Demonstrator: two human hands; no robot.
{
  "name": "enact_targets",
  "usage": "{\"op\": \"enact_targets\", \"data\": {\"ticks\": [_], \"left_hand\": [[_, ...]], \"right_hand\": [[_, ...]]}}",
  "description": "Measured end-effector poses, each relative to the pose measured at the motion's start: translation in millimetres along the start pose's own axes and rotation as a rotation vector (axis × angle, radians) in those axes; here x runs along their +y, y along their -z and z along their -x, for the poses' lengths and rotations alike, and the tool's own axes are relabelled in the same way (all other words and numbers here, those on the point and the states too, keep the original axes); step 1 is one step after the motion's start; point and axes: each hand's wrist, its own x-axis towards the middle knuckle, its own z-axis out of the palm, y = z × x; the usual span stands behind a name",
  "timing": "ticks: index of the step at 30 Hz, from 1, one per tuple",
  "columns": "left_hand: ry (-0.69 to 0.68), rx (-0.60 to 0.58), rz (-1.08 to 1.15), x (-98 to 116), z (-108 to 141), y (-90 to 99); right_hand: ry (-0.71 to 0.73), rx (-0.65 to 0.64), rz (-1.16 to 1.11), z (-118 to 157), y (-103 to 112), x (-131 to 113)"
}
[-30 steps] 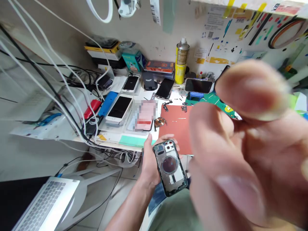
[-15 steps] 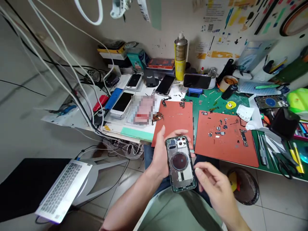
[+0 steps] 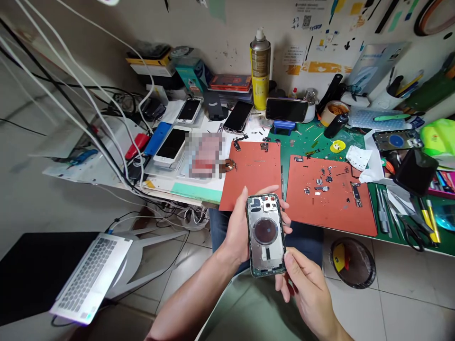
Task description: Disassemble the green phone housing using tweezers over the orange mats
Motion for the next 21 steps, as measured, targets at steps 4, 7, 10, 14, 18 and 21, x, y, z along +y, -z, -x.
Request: {"op": "enact_targets", "data": {"ticks": [4, 7, 10, 14, 18, 21], "left_hand": [[0.013, -0.014, 0.034, 1.7, -0.1, 1.5], [0.022, -0.044, 0.047, 2.6, -0.9, 3.6], [0.033, -0.072, 0.076, 2.5, -2.3, 7.4], [0.074, -0.141, 0.153, 2.5, -5.0, 13.1], [0.089, -0.185, 0.207, 2.6, -6.2, 15.2], [0.091, -0.188, 0.223, 2.7, -6.5, 14.8]], "right_hand": [[0.045, 0.012, 0.07, 2.3, -2.2, 5.1], [0.068, 0.01, 0.102, 3.8, -3.0, 7.9], [0.067, 0.03, 0.136, 5.8, -5.9, 7.0], [0.064, 0.108, 0.233, 11.4, -12.5, 4.4], [0.121, 0.125, 0.342, 16.3, -15.5, 5.6], [0.151, 0.116, 0.379, 17.5, -15.4, 7.1]]}}
